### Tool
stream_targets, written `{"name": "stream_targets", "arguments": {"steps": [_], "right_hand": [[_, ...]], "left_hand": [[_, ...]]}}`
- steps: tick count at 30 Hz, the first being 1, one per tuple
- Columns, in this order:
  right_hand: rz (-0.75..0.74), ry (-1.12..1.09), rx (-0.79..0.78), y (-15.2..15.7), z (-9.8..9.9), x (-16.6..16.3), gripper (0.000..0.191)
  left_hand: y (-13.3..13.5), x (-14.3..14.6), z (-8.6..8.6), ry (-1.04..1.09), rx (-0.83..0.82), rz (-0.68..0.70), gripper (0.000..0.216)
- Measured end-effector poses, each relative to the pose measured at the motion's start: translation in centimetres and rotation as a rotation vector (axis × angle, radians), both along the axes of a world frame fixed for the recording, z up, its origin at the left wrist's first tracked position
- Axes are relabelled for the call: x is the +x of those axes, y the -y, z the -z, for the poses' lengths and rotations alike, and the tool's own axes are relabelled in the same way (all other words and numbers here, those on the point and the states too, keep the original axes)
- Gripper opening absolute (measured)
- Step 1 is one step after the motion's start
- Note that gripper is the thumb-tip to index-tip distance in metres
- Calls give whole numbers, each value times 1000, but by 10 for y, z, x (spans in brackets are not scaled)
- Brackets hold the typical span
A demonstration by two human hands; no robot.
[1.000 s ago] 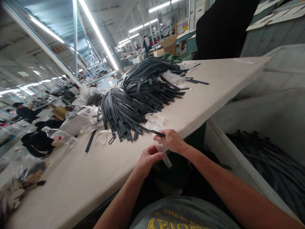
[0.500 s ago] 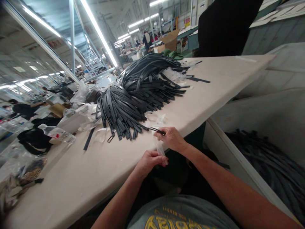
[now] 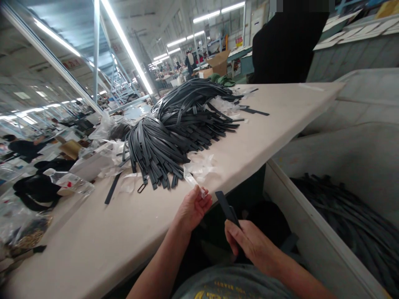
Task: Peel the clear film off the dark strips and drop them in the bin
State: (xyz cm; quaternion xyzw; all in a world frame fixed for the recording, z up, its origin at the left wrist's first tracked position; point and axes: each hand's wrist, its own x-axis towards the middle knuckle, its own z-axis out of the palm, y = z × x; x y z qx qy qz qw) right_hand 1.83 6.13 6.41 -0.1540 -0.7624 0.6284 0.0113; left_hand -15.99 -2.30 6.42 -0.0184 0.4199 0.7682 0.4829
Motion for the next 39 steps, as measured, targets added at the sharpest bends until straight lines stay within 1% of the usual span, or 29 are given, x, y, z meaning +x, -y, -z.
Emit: {"name": "stream_targets", "arguments": {"steps": [2, 4, 10, 12, 15, 17, 20, 22, 25, 27, 30, 35, 39], "right_hand": [[-22, 31, 33, 4, 1, 0, 68], [-30, 78, 29, 5, 4, -3, 69], [-25, 88, 36, 1, 14, -11, 70], [-18, 97, 29, 1, 15, -13, 70], [-1, 86, 16, 0, 17, -17, 71], [-1, 80, -5, -2, 20, -19, 72], [-9, 84, -13, -5, 23, -21, 72], [-24, 78, 18, -5, 23, -20, 68], [-55, 61, 78, -2, 21, -21, 62], [-63, 64, 83, 1, 20, -23, 60], [-69, 86, 33, 3, 20, -26, 61], [-78, 104, -82, 4, 21, -29, 63], [-87, 107, -129, 4, 18, -38, 64]], "left_hand": [[-3, 4, 1, 8, 21, 12, 50], [-5, 8, 0, -11, 39, 25, 48], [-3, 16, -10, -84, 41, 49, 47], [-2, 18, -10, -91, 22, 43, 47], [0, 21, -5, -102, 12, 35, 44], [1, 22, -1, -127, 22, 6, 40], [2, 22, -1, -277, 46, -84, 31], [2, 20, -3, -357, 42, -132, 30], [2, 18, -7, -318, 27, -186, 36], [2, 17, -7, -279, 31, -215, 38], [4, 17, -4, -258, 33, -213, 39], [7, 19, 7, -242, 17, -217, 46], [6, 25, 15, -248, 30, -176, 38]]}}
